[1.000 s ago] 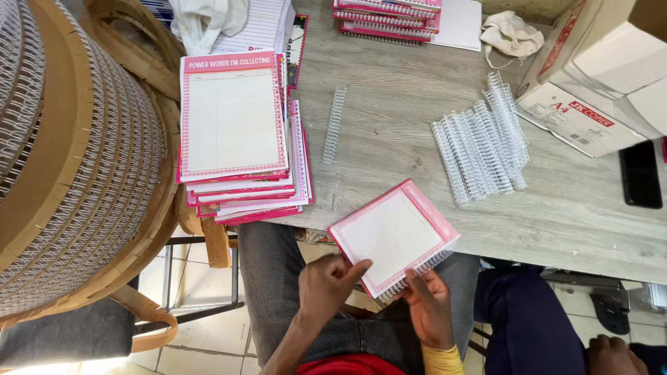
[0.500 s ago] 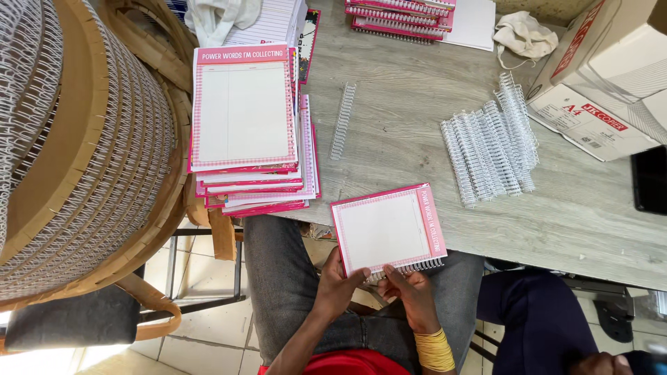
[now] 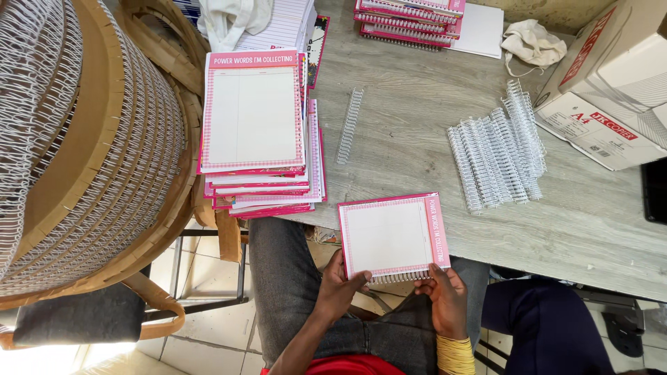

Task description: The person assembles spiral-bound notebooks by inserting metal spiral bindings into the punched holes of pink-covered paper stacks. They align the binding, press it into place, and flip the notebook to check the assembly.

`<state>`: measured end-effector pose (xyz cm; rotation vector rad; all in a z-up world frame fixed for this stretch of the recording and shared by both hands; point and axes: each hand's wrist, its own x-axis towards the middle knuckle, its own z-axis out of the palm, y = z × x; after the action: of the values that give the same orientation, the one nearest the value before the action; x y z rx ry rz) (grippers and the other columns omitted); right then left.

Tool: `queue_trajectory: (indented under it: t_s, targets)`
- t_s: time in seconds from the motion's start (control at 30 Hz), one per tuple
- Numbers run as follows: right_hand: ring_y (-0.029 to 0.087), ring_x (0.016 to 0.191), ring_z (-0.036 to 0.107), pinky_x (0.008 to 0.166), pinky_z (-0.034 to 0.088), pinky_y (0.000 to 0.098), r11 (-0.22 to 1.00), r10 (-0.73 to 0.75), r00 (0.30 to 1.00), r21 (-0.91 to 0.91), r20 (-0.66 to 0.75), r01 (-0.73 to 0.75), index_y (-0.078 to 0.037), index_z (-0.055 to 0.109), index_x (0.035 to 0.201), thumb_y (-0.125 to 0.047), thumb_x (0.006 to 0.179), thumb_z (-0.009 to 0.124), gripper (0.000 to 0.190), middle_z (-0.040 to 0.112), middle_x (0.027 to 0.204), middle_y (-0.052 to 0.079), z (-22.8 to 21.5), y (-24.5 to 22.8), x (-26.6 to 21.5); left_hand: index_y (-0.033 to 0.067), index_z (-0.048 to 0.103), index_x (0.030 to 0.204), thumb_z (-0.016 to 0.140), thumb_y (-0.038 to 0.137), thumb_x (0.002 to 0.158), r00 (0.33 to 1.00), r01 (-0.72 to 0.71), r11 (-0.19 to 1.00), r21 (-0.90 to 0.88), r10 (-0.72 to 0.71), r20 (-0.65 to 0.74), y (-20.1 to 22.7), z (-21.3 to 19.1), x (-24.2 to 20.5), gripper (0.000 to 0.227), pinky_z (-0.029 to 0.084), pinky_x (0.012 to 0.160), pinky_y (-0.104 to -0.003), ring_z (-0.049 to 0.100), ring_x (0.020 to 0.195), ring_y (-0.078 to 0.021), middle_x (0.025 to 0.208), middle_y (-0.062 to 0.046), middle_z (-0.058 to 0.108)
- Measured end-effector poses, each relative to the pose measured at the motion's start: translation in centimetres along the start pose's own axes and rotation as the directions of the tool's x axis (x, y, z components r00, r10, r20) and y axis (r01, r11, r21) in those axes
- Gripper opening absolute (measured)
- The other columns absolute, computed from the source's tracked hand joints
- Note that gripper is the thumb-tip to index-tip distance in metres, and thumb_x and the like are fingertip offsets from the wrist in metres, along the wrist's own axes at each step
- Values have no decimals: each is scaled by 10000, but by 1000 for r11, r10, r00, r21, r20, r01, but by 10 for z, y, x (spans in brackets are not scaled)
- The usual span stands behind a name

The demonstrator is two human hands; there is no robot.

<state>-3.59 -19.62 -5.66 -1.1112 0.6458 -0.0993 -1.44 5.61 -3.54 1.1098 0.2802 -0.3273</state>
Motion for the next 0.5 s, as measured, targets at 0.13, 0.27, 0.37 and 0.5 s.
queue_trajectory:
  t_s: [0.13, 0.27, 0.37, 0.5]
  targets:
    - [316, 692, 742, 559, 548, 400, 999, 44, 999, 19, 7, -45, -125, 611, 904, -191, 965, 795, 205, 657, 843, 37, -2, -3, 1, 60, 609, 1450, 892, 197, 840, 1000, 19, 999, -30, -19, 21, -1, 1, -1, 687, 666, 634, -291, 688, 887, -151, 1182, -96, 775]
    - [359, 766, 748, 594, 545, 443, 990, 87, 994, 107, 59, -93, -85, 613, 1022, -188, 978, 771, 194, 623, 944, 73, -6, 4, 3, 22, 627, 1437, 860, 123, 865, 999, 40, 997, -62, -39, 24, 2, 2, -1, 626, 688, 628, -296, 708, 931, -176, 1231, -119, 785]
    - [416, 837, 798, 624, 608, 468, 995, 53, 964, 71, 261, -74, -86, 649, 887, -208, 1028, 714, 198, 680, 826, 110, -7, 5, -4, 21, 668, 1364, 864, 163, 865, 996, 81, 997, 2, -81, 20, 0, 1, -1, 554, 675, 616, -292, 783, 780, -198, 1151, -156, 826]
    - [414, 851, 807, 680, 652, 507, 991, 113, 939, 36, 324, -131, -118, 547, 791, -232, 968, 761, 301, 714, 782, 201, 9, 12, -11, 19, 686, 1333, 875, 213, 867, 997, 49, 998, 36, -51, 62, -10, -1, 0, 539, 634, 613, -281, 774, 698, -195, 1125, -160, 840]
